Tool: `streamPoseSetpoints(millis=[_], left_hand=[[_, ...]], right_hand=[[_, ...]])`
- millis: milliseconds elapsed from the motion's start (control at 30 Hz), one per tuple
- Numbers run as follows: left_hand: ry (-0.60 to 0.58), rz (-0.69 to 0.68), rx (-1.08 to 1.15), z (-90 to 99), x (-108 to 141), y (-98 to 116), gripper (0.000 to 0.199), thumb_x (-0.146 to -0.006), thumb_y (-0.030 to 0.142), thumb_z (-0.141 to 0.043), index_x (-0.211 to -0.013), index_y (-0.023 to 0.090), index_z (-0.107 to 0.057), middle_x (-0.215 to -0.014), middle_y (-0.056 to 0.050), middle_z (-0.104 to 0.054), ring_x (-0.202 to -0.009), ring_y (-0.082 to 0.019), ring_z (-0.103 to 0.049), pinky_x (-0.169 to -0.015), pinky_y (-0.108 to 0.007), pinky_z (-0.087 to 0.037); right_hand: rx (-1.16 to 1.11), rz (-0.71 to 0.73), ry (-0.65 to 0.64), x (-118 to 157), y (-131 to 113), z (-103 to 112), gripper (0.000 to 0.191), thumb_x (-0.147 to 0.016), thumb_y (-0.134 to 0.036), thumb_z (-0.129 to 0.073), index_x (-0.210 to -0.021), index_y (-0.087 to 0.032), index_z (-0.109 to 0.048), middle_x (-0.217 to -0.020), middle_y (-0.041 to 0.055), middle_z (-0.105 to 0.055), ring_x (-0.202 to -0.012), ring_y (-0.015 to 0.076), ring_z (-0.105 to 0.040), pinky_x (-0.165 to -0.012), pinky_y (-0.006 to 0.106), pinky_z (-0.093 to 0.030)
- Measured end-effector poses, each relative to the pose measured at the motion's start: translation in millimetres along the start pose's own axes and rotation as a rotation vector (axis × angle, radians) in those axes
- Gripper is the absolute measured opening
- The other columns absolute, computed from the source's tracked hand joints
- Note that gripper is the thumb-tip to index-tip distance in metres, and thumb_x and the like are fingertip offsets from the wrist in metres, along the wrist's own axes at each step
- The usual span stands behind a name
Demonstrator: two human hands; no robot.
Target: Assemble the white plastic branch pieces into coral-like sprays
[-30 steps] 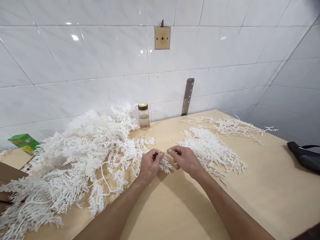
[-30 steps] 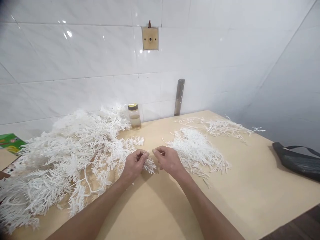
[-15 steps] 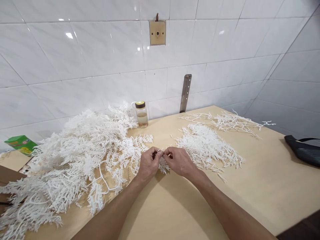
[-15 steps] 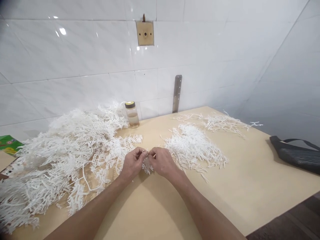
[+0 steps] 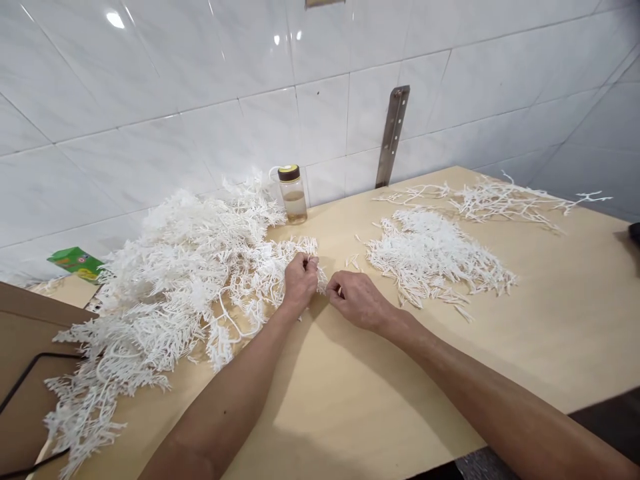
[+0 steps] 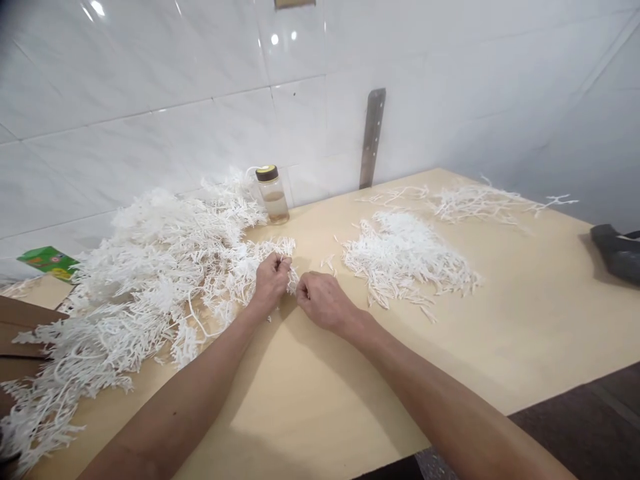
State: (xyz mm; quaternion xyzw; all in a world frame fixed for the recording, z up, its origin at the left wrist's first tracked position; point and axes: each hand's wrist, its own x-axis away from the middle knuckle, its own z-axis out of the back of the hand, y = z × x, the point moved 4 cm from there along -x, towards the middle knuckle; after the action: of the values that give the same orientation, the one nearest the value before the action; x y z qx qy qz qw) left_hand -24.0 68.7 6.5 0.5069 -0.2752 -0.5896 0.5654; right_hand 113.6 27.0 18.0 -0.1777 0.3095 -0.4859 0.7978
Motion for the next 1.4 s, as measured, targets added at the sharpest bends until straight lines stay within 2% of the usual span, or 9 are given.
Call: streamPoseSetpoints(millis=[133,267,367,567,733,867,1067,1233,1400], left_hand=[[-0.074,0.054,0.237,4.8,-5,-8,0.022,-0.08,0.036,-0.063,-0.071,0.018,-0.057,-0.056,0.006,-0.047,-0.05,-0.008,-0.039,-0.05,-0.022,-0.031],[-0.152,0.074,0.348,2.0,-1,-4,0.028,-0.075,0.043,-0.069,-0.072,0.016,-0.062,-0.06,0.003,-0.055,-0.05,-0.007,-0.043,-0.049,-0.021,-0.032],[-0.179,0.078,0.344,-2.2,3,4,0.029,-0.074,0.044,-0.071,-0.074,0.016,-0.064,-0.064,0.001,-0.061,-0.049,-0.007,-0.045,-0.048,-0.021,-0.034],[-0.232,0.0,0.302,-8.0,12,19,0.025,-0.078,0.041,-0.068,-0.077,0.016,-0.066,-0.062,0.002,-0.059,-0.053,-0.009,-0.049,-0.053,-0.022,-0.04],[-0.224,-0.012,0.273,-8.0,16,25,0.022,-0.079,0.038,-0.067,-0.077,0.016,-0.064,-0.063,0.002,-0.058,-0.054,-0.009,-0.046,-0.053,-0.022,-0.038],[-0.232,-0.014,0.283,-9.6,17,27,0.024,-0.08,0.04,-0.066,-0.078,0.016,-0.064,-0.062,0.002,-0.057,-0.053,-0.009,-0.045,-0.051,-0.022,-0.036],[-0.184,0.074,0.289,-13.2,12,10,0.023,-0.079,0.038,-0.065,-0.074,0.016,-0.06,-0.059,0.003,-0.054,-0.052,-0.008,-0.042,-0.051,-0.021,-0.034],[-0.025,0.095,0.27,2.8,-2,-1,0.024,-0.077,0.038,-0.066,-0.069,0.018,-0.056,-0.054,0.006,-0.045,-0.05,-0.008,-0.039,-0.049,-0.021,-0.032],[-0.14,0.125,0.367,2.9,-4,1,0.029,-0.074,0.044,-0.07,-0.077,0.016,-0.062,-0.058,0.004,-0.05,-0.049,-0.007,-0.043,-0.045,-0.019,-0.033]], right_hand=[[-0.06,-0.111,0.026,-3,15,20,0.012,-0.082,-0.017,-0.054,-0.074,-0.019,-0.063,-0.073,0.0015,-0.069,-0.065,0.0143,-0.06,-0.065,0.025,-0.042],[0.063,-0.317,0.245,-6,53,57,0.007,-0.08,-0.023,-0.058,-0.08,-0.019,-0.064,-0.076,0.0031,-0.069,-0.064,0.0167,-0.061,-0.068,0.029,-0.045],[0.128,-0.356,0.347,-4,61,71,0.014,-0.079,-0.026,-0.061,-0.089,-0.017,-0.065,-0.087,0.0071,-0.07,-0.063,0.0173,-0.062,-0.068,0.031,-0.047],[-0.235,-0.265,-0.014,-4,21,42,0.029,-0.086,-0.045,-0.057,-0.094,-0.02,-0.07,-0.066,0.0004,-0.068,-0.042,0.0118,-0.057,-0.048,0.025,-0.043],[-0.255,-0.319,0.037,-4,18,35,0.021,-0.085,-0.035,-0.057,-0.084,-0.019,-0.071,-0.069,0.0002,-0.07,-0.041,0.0104,-0.057,-0.049,0.024,-0.042],[-0.209,-0.297,0.063,-6,25,37,0.019,-0.084,-0.033,-0.058,-0.084,-0.02,-0.072,-0.068,0.0004,-0.07,-0.053,0.0131,-0.062,-0.055,0.024,-0.044],[-0.053,0.005,0.188,-3,5,36,0.016,-0.088,-0.021,-0.052,-0.081,-0.018,-0.066,-0.08,0.0051,-0.069,-0.071,0.0155,-0.061,-0.068,0.026,-0.044],[-0.076,0.203,0.123,2,-16,26,0.019,-0.091,-0.015,-0.046,-0.084,-0.019,-0.063,-0.084,0.0061,-0.068,-0.075,0.0159,-0.061,-0.072,0.027,-0.045],[0.006,-0.018,0.327,-1,18,48,0.011,-0.082,-0.014,-0.053,-0.082,-0.019,-0.062,-0.08,0.0044,-0.066,-0.07,0.0163,-0.06,-0.069,0.028,-0.046]])
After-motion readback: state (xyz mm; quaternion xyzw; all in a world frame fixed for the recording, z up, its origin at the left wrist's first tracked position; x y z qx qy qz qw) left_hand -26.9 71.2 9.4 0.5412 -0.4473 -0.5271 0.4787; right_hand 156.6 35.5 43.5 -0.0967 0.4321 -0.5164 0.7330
